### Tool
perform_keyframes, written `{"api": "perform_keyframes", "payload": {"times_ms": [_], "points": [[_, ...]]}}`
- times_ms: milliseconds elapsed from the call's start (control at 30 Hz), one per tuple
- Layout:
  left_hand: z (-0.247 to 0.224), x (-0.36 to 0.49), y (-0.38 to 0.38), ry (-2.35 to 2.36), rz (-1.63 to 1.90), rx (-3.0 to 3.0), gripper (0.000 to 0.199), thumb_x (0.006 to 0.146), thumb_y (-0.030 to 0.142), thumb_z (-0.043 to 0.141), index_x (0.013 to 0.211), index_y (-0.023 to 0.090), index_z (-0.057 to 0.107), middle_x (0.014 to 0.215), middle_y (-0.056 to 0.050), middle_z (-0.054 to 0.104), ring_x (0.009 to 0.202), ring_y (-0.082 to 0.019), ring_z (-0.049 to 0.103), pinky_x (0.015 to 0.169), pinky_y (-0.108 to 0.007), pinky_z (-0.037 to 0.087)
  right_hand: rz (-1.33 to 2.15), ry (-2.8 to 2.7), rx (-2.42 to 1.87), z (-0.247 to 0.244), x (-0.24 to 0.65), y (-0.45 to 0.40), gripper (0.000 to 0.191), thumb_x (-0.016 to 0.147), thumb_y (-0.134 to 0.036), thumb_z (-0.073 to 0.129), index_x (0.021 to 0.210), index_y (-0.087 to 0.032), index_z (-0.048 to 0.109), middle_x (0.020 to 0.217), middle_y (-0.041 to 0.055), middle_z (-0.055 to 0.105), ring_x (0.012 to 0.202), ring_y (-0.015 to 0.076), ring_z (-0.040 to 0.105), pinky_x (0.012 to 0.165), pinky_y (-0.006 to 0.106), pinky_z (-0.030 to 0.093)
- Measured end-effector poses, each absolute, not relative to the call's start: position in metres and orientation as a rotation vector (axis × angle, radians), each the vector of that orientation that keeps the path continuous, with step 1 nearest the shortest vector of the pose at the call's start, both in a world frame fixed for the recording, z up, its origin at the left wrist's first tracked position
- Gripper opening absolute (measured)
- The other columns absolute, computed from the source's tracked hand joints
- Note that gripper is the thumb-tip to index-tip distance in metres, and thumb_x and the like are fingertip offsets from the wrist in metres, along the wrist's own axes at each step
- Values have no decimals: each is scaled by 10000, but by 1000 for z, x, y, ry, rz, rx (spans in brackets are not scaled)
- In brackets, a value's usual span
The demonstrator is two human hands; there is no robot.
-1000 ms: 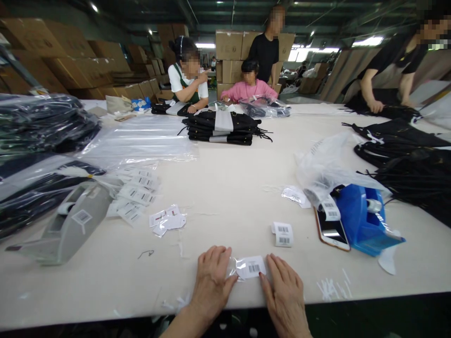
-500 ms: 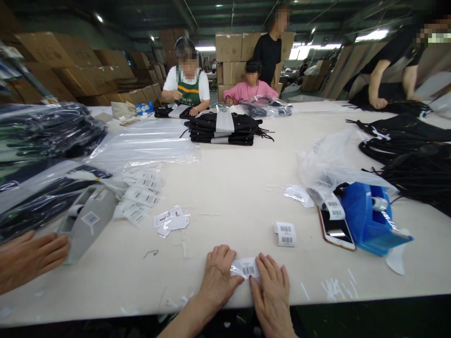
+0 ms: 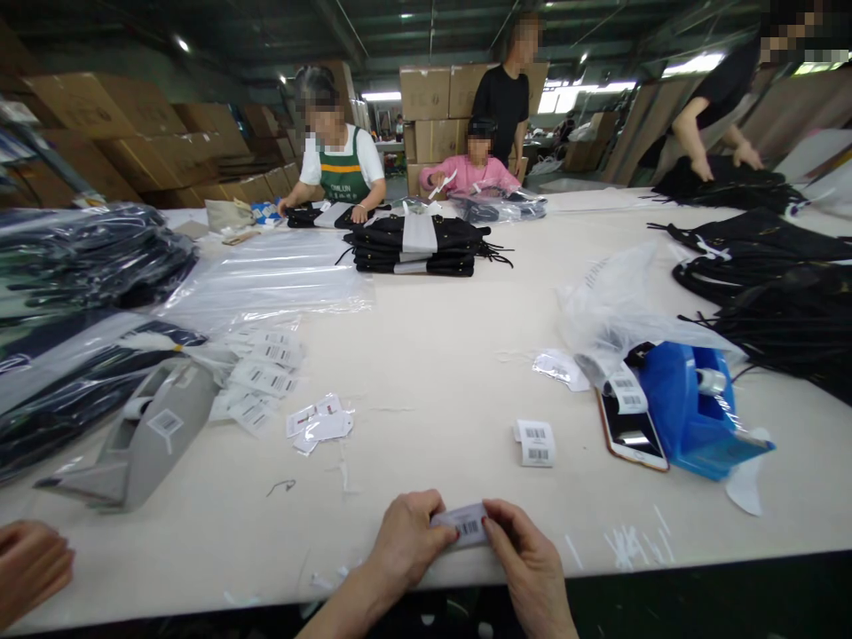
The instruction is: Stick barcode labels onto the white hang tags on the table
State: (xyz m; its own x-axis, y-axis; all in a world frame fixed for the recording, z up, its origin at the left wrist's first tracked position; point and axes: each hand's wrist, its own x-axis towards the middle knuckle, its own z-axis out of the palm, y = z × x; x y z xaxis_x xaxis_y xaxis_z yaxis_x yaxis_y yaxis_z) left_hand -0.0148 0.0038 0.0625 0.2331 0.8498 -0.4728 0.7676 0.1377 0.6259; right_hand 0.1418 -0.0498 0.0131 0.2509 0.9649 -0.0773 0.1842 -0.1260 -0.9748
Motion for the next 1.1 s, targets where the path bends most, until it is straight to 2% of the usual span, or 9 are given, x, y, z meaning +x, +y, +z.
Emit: {"api": "perform_keyframes", "payload": {"times_ms": [133,267,667,1100], "points": [[65,-17,6,1424,190,1424,125,601,254,558,604,135,594,505,58,470,527,-101,412,493,-215,263,1029,-1029,-1527,16,143,-50,256,698,-410,630,806,-182,669,759,55,685,710,202,631,635,269,535],[67,-16,7,1428,215,1409,129,578,247,553,581,124,591,488,52,470,517,-101,414,481,-216,259,1020,-1044,-1544,23,144,-53,266,705,-428,622,806,-188,675,753,50,681,701,199,620,634,273,525],[70,-21,1,1278,314,1037,170,492,287,584,550,133,546,452,25,540,457,-113,481,486,-235,354,1185,-905,-1546,38,162,-51,298,624,-455,681,757,-188,681,711,45,681,675,200,616,624,272,508],[67,-20,0,1259,328,982,163,470,268,604,534,130,546,456,10,564,470,-125,499,500,-241,360,1258,-803,-1512,47,168,-49,306,573,-437,721,727,-176,679,684,47,674,669,208,610,626,292,509]]}}
